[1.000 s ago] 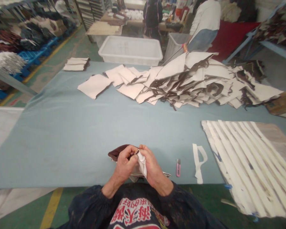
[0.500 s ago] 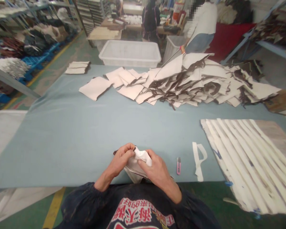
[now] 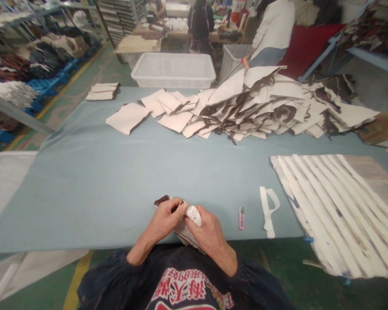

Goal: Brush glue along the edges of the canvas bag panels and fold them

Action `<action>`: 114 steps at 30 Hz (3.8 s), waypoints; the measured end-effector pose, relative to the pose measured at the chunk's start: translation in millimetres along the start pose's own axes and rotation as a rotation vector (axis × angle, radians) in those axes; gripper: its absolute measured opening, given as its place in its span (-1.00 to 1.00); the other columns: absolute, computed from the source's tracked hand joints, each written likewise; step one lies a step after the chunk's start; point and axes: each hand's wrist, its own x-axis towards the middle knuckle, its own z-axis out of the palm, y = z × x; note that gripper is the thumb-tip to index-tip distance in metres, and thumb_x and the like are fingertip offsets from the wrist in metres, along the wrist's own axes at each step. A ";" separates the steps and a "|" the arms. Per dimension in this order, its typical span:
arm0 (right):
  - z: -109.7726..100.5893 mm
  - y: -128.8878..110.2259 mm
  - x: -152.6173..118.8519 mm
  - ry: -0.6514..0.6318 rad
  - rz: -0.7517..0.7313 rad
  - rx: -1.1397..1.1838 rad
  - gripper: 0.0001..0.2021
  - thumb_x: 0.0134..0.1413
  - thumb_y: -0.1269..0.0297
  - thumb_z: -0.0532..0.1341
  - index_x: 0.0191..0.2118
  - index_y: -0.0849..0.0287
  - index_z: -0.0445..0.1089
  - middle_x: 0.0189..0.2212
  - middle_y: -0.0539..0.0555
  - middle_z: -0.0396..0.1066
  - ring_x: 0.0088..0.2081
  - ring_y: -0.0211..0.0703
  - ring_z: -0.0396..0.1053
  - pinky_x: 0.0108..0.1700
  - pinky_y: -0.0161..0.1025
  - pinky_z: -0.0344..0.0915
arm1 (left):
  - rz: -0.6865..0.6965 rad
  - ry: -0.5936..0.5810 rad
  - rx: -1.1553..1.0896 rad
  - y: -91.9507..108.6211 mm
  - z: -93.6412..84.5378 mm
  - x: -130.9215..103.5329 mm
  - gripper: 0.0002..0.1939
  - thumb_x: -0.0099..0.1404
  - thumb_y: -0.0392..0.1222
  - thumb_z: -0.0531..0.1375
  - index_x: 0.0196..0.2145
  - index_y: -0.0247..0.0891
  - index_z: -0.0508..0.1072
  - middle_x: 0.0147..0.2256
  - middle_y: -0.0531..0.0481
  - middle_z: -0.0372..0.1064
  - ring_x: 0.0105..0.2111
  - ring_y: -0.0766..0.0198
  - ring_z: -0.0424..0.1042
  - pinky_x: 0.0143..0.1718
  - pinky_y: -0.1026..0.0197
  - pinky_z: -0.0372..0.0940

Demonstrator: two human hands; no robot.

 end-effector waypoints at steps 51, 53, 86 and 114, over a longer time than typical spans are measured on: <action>-85.3 -30.5 22.8 -0.203 -0.152 0.553 -0.67 0.07 -0.05 0.34 -0.41 0.13 0.39 -0.49 -0.05 0.37 -0.42 -0.21 0.26 -0.34 -0.26 0.20 | 0.373 -0.088 0.153 70.4 -8.5 2.7 -0.57 0.44 -0.04 0.05 -0.57 -0.21 0.20 -0.58 0.13 0.07 -0.54 0.35 0.09 -0.49 0.27 0.01; -78.2 -28.7 28.1 -0.301 -0.111 0.594 -0.62 0.03 -0.07 0.37 -0.44 0.12 0.32 -0.55 -0.10 0.26 -0.49 -0.28 0.14 -0.44 -0.30 0.07 | 0.347 -0.083 0.123 65.6 -8.2 -0.1 -0.57 0.44 -0.02 0.04 -0.57 -0.21 0.19 -0.58 0.14 0.03 -0.54 0.35 0.06 -0.49 0.27 0.00; -54.9 -0.4 13.0 -0.648 0.022 0.663 -0.61 -0.13 0.14 0.40 -0.36 0.11 0.15 -0.48 -0.16 0.11 -0.45 -0.35 0.02 -0.43 -0.35 -0.04 | 0.008 -0.419 -0.248 33.8 -11.9 -10.8 -0.52 0.25 0.19 0.28 -0.39 -0.38 0.46 -0.48 0.09 0.21 -0.47 0.37 0.11 -0.44 0.31 0.05; -104.0 -8.4 15.0 -0.473 -0.137 0.626 -0.53 0.13 -0.19 0.33 -0.23 0.15 0.32 -0.39 -0.05 0.30 -0.37 -0.26 0.23 -0.30 -0.29 0.17 | 0.247 -0.517 -0.018 90.5 -20.9 0.1 -0.60 0.40 0.04 0.17 -0.49 -0.27 0.28 -0.52 0.15 0.08 -0.50 0.39 0.06 -0.49 0.30 -0.01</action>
